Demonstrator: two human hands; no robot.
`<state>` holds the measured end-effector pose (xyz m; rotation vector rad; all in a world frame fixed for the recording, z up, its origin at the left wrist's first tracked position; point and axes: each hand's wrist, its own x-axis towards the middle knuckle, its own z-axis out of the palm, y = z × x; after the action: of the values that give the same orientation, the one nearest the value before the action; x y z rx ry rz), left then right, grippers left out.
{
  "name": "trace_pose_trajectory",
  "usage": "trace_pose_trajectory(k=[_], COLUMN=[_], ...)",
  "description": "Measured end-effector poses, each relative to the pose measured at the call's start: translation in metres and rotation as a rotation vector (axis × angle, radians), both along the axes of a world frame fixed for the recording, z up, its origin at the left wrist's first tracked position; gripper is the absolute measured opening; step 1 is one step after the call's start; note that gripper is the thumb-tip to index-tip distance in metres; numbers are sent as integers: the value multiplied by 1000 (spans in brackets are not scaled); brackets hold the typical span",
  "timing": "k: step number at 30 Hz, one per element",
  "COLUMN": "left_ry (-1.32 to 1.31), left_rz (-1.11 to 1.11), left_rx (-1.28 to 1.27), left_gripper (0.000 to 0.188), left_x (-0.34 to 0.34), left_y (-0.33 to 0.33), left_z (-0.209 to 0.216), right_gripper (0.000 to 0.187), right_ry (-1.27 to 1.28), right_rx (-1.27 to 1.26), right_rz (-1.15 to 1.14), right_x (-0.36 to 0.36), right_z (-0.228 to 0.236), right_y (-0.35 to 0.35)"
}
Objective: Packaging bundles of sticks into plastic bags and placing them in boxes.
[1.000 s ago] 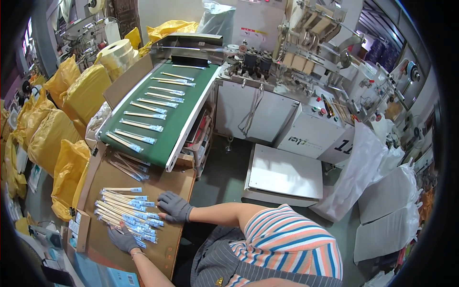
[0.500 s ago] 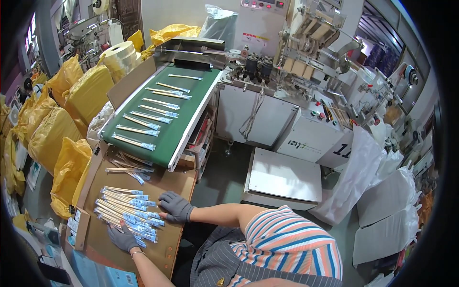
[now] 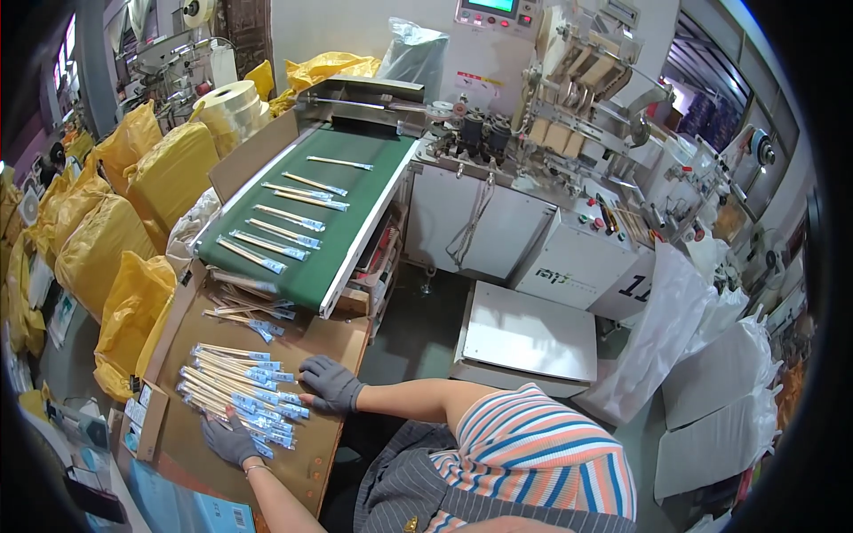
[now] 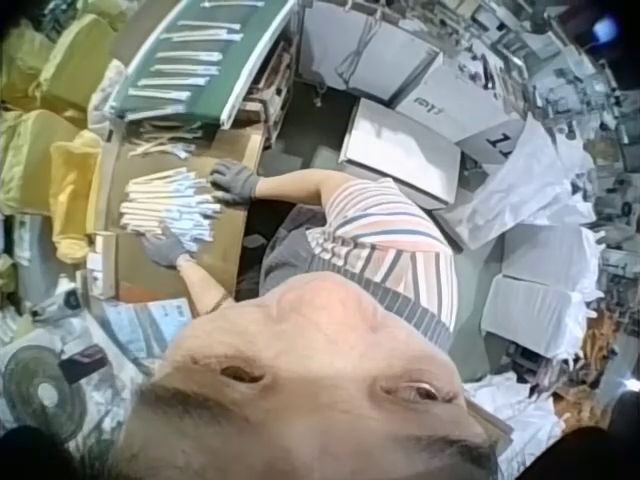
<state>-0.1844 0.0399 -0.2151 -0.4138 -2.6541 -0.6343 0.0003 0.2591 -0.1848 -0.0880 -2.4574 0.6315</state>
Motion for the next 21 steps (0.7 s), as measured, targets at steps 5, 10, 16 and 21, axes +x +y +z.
trace_pose_trajectory(k=[5, 10, 16, 21], left_ry=[-24, -18, 9, 62], left_rz=[4, 5, -56, -27], left_rx=[-3, -7, 52, 80], left_gripper=[63, 63, 60, 60], left_x=[0, 4, -1, -1], left_y=[0, 1, -2, -2], left_z=[0, 5, 4, -12], right_gripper=[35, 35, 31, 43], right_ry=[10, 33, 14, 351], right_rx=[0, -12, -82, -30], right_rz=[-3, -3, 104, 215], right_x=[0, -1, -11, -28], right_z=[-2, -4, -22, 63], right_y=[0, 1, 9, 50])
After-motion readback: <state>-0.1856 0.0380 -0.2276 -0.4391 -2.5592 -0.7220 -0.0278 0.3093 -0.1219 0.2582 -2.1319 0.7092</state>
